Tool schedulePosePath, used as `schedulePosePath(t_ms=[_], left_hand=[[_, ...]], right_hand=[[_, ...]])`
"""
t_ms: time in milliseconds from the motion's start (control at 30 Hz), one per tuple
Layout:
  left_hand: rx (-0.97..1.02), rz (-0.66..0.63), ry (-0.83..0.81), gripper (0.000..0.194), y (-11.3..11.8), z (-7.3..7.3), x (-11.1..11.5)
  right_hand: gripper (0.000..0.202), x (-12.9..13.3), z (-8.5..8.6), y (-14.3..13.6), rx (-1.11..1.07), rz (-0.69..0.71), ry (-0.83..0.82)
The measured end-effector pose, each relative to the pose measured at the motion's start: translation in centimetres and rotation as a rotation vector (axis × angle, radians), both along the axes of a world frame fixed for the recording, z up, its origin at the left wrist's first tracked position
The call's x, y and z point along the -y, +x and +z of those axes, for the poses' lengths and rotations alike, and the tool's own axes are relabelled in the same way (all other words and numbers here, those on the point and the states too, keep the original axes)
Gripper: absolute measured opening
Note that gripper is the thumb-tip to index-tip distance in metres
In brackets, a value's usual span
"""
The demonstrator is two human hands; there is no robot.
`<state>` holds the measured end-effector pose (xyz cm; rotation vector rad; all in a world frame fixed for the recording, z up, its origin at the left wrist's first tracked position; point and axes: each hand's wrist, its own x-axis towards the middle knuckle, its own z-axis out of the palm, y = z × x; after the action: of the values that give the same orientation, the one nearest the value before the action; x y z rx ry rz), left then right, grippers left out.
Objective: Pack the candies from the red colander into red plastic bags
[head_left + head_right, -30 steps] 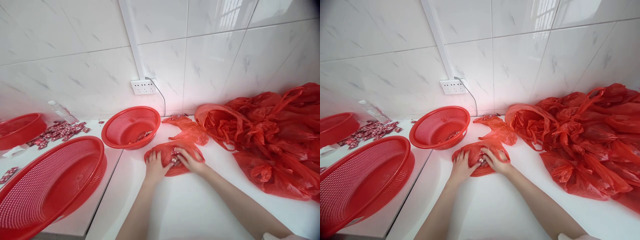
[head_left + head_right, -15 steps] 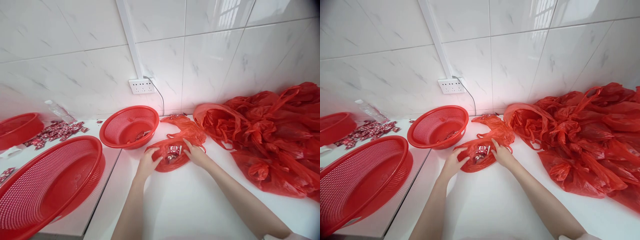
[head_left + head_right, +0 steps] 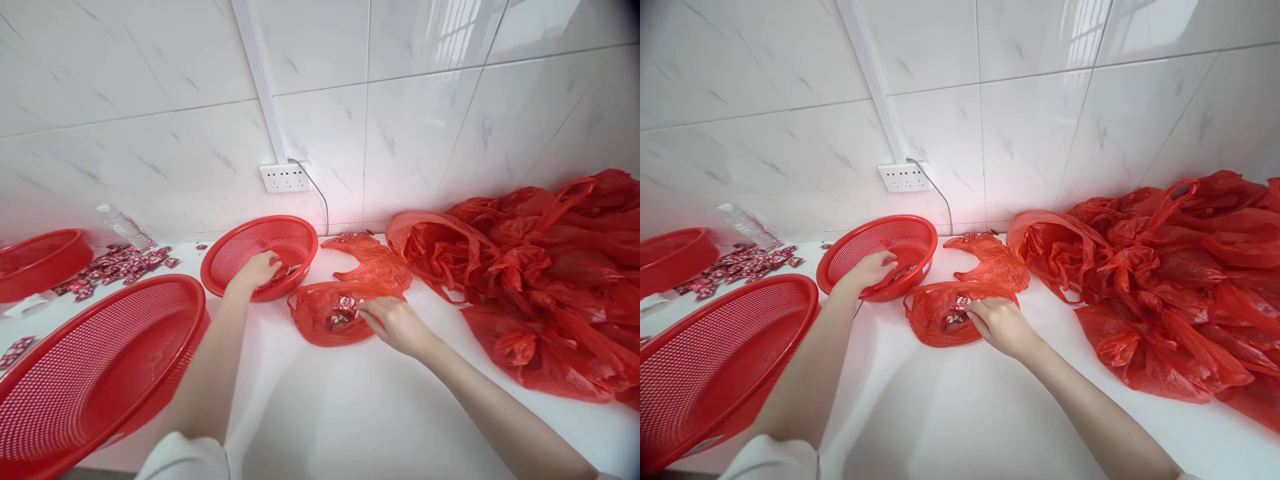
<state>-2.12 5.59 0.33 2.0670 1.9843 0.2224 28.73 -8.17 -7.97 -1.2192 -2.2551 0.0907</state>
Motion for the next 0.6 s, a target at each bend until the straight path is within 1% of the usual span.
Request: schedulePosePath(t_ms=[67,100,167,200,267,333,400,500,600], left_hand=[[-0.114,0.047,-0.321,0.052,-0.7,-0.1,-2.5],[-0.160,0.067,-0.477,0.053,-0.8,-0.4,-3.4],[-0.182,0.081,-0.595,0.044,-1.0,-1.3,-4.6],[-0.174,0.076,-0.612,0.037,-1.0,-1.9,-4.9],[-0.134,0.042,-0.607,0.028,-1.0,-3.2,-5.2],[-0.088,-0.005,-0.588,0.023,-1.1,-4.2,-5.2],[-0.045,-0.054,-0.543,0.023,-1.4,-4.8,-5.3],[-0.007,-0.100,-0.459,0.027,-2.1,-4.9,-5.5],[0.018,-0.117,-0.371,0.026,-2.7,-4.2,-5.7]], right_hand=[[0.020,0.5,-1.7,-0.3,-0.025,0.084,0.133],[0.018,0.9,-2.6,-0.5,-0.031,0.137,0.203],[0.016,1.6,-4.2,-1.1,-0.011,0.268,0.314],[0.015,1.8,-4.9,-1.4,0.014,0.316,0.339],[0.015,2.1,-6.1,-1.9,0.061,0.373,0.339],[0.016,2.0,-6.7,-2.2,0.070,0.390,0.304],[0.016,1.8,-7.1,-2.3,0.039,0.396,0.259],[0.016,1.5,-7.3,-2.3,-0.016,0.385,0.198],[0.017,1.5,-7.3,-2.1,-0.031,0.369,0.155]])
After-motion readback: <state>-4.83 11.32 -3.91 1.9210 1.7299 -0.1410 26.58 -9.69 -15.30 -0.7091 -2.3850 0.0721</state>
